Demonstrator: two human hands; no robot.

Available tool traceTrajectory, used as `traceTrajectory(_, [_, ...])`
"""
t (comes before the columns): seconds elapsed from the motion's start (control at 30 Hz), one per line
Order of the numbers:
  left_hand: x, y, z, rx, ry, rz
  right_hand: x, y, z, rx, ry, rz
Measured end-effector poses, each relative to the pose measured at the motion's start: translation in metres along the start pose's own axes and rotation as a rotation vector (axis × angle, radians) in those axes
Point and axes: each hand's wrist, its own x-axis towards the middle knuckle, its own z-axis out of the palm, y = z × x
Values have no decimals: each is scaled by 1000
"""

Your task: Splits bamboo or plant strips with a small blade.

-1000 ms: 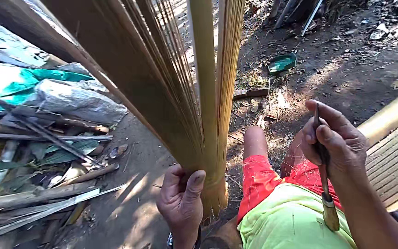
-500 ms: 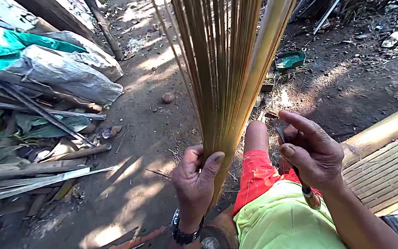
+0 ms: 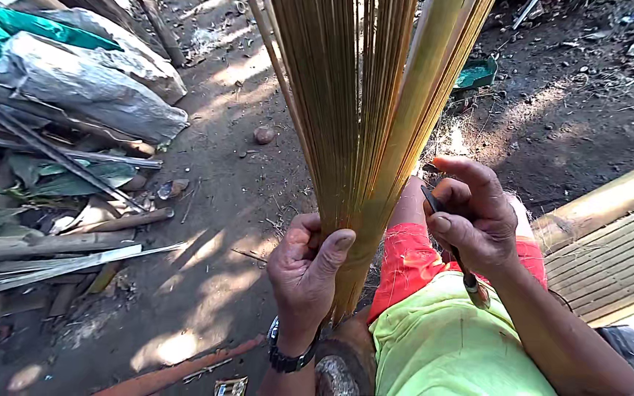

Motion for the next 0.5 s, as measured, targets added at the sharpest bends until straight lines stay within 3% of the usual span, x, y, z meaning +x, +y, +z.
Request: traceTrajectory(0.5, [0, 9, -2, -88, 18, 33, 16, -6, 13, 60, -15, -120])
